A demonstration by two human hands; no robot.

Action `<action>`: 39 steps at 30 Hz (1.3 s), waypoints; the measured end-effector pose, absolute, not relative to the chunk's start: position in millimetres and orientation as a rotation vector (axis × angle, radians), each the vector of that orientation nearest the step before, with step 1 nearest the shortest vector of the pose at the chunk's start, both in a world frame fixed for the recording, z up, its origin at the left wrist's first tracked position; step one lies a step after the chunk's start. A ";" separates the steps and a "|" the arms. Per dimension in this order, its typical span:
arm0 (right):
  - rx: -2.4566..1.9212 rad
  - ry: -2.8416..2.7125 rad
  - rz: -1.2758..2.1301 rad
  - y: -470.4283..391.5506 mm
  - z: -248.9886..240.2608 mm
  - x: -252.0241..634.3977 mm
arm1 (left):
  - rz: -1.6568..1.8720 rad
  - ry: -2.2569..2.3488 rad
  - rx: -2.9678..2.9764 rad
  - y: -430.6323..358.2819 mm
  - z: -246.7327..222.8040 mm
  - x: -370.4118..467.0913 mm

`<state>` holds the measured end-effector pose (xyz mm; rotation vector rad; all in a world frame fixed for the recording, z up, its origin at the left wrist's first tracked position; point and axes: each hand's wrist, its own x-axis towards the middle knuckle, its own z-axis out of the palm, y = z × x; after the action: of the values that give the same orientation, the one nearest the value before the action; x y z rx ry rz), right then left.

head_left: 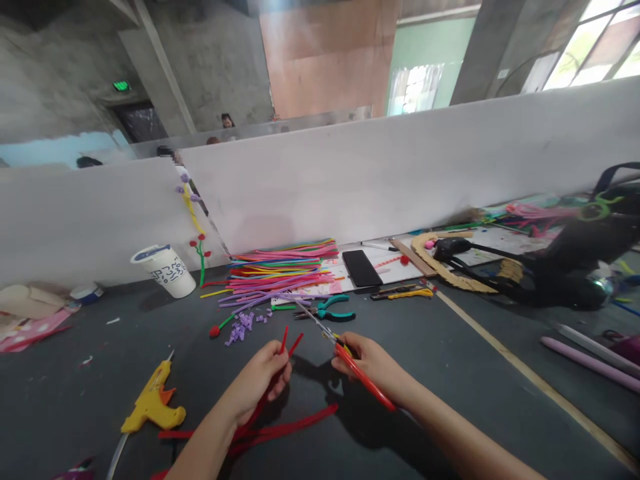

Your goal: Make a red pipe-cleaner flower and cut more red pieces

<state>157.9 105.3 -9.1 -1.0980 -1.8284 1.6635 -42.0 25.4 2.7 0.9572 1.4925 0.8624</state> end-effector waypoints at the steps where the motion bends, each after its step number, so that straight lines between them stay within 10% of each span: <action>1: -1.071 -1.791 1.689 106.5 -8.3 154.3 | 0.870 1.480 0.945 28.4 10.2 -42.6; 39: -0.887 -1.333 1.764 89.4 9.1 110.5 | 0.720 1.340 0.880 24.7 28.3 -29.8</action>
<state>110.5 89.4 9.1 -0.8866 -1.3329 1.7638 -29.8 24.7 28.3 0.8802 1.3396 0.7201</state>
